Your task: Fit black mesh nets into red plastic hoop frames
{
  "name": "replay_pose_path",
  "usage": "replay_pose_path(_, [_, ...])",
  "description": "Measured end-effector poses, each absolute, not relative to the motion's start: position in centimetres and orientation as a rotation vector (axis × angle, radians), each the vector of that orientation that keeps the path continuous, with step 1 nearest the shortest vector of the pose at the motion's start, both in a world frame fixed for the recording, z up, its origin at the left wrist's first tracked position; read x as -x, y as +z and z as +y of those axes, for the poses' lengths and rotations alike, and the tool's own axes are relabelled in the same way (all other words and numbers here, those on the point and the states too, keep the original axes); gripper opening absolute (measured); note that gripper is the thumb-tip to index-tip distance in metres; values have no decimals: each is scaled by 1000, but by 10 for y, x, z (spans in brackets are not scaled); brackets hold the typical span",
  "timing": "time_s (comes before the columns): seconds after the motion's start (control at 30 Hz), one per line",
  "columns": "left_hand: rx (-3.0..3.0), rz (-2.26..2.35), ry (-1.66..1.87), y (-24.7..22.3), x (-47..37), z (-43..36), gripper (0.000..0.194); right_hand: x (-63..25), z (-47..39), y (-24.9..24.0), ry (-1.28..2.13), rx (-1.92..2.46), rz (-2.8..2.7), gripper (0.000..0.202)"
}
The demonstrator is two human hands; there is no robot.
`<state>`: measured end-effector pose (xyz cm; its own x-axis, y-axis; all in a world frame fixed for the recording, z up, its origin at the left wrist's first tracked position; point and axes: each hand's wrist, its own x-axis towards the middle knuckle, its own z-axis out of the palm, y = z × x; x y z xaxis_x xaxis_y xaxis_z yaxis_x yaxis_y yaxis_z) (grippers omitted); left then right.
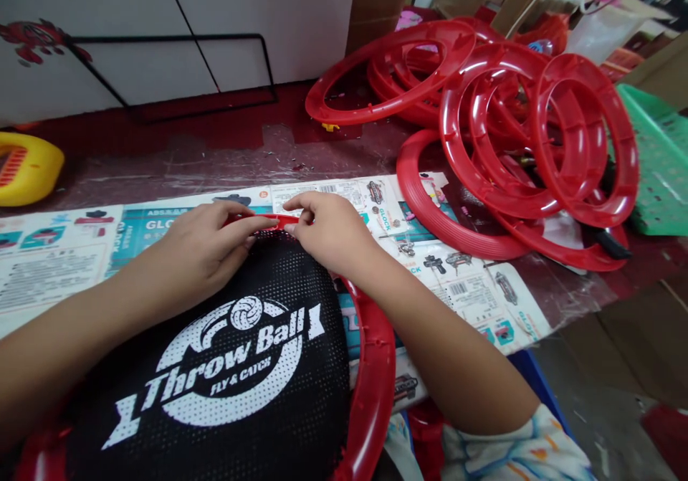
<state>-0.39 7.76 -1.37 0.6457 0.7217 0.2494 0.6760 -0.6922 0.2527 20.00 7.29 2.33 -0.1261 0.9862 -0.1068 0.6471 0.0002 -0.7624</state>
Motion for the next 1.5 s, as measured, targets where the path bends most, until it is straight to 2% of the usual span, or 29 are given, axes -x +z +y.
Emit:
replay_pose_path(0.43, [-2789, 1135, 447, -15, 5, 78, 41, -196, 71, 22, 659, 1720, -2024, 24])
replay_pose_path(0.77, [-2791, 1095, 290, -10, 12, 83, 44, -200, 68, 29, 812, 1667, -2049, 21])
replay_pose_path(1.07, [-2909, 1122, 226, -13, 11, 81, 48, -191, 71, 23, 539, 1641, -2222, 28])
replay_pose_path(1.33, [-2847, 1244, 119, -3, 13, 86, 47, -199, 65, 45, 560, 1834, -2077, 14])
replay_pose_path(1.5, [-2682, 1469, -137, 18, 27, 81, 46, -194, 48, 70, 653, 2068, -2425, 35])
